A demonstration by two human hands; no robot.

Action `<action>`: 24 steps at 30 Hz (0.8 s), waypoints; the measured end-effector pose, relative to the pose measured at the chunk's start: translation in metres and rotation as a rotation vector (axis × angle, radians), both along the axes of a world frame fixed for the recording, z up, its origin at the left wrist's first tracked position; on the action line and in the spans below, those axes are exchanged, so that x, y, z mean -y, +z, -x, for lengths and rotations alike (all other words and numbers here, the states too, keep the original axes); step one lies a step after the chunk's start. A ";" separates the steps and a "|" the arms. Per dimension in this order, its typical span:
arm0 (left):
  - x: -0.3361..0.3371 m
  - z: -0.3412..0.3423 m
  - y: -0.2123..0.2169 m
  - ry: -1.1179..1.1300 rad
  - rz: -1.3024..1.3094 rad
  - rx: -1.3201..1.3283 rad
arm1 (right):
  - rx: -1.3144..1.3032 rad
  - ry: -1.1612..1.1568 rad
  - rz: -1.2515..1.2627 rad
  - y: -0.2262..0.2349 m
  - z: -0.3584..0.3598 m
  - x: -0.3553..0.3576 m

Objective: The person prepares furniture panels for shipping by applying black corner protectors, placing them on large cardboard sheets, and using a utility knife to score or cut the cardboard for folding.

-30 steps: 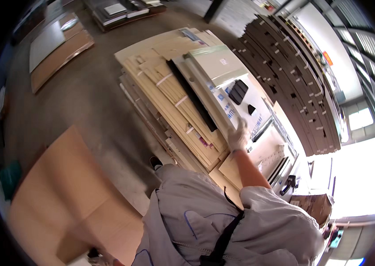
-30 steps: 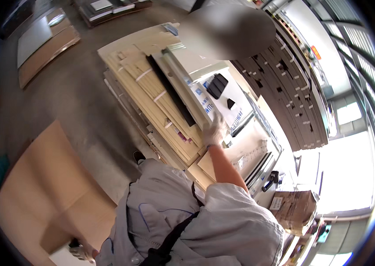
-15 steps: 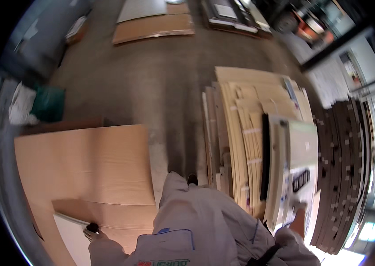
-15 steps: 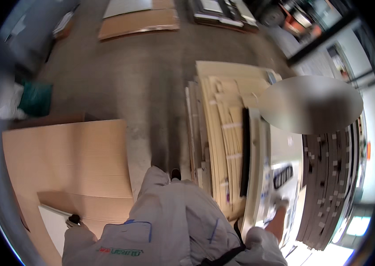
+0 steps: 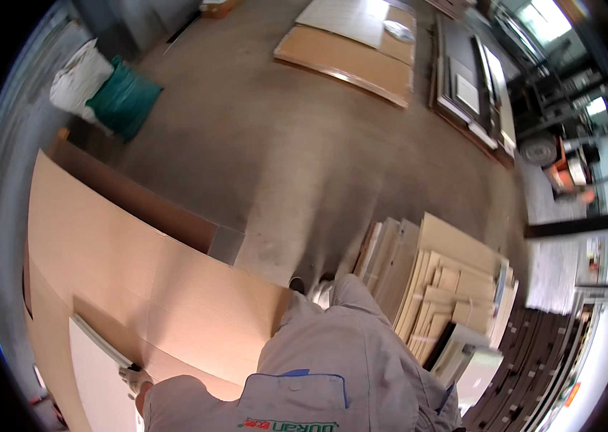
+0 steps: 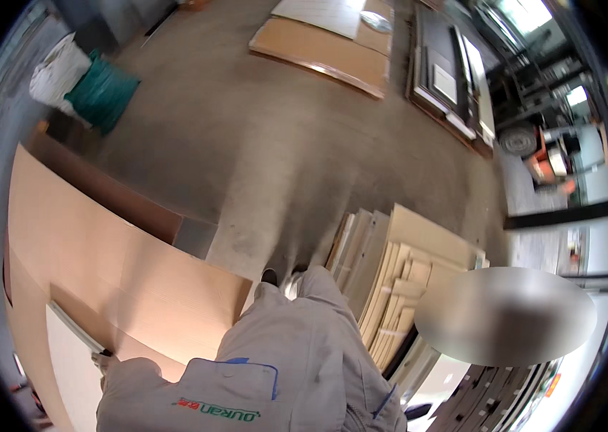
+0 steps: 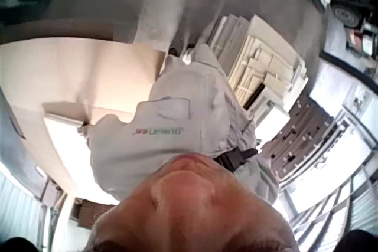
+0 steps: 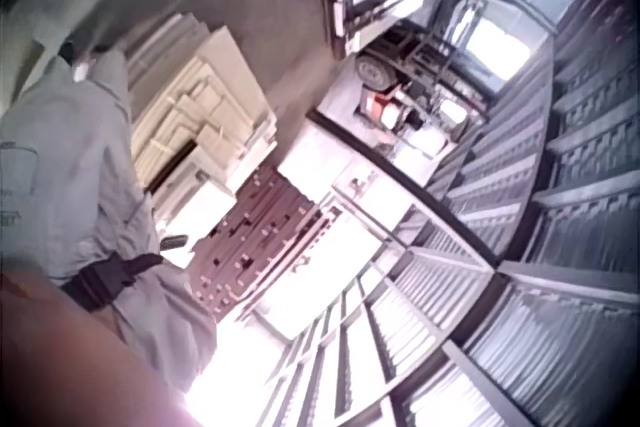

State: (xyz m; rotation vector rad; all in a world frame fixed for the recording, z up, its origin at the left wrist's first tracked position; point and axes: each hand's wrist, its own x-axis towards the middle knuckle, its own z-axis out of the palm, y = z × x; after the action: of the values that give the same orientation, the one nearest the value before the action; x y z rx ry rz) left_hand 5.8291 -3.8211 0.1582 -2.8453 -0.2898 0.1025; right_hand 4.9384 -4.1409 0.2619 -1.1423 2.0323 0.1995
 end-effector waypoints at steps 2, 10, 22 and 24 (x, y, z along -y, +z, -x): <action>0.002 -0.005 -0.007 0.088 0.013 -0.039 | 0.050 0.091 0.075 0.006 -0.027 0.098; 0.130 0.038 -0.082 -0.025 -0.095 -0.003 | 0.568 0.085 0.359 -0.012 -0.150 0.553; 0.355 0.089 -0.006 0.128 0.473 0.351 | 0.858 1.383 0.309 0.073 -0.847 0.691; 0.361 0.067 0.001 0.190 0.461 0.327 | 0.912 1.551 0.238 0.084 -0.930 0.615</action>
State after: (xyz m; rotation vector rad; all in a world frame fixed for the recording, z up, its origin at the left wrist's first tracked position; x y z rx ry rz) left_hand 5.7623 -4.1823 0.1593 -3.2770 -0.6844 -0.3009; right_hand 5.8682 -4.7563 0.3457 -2.1844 0.1066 0.1244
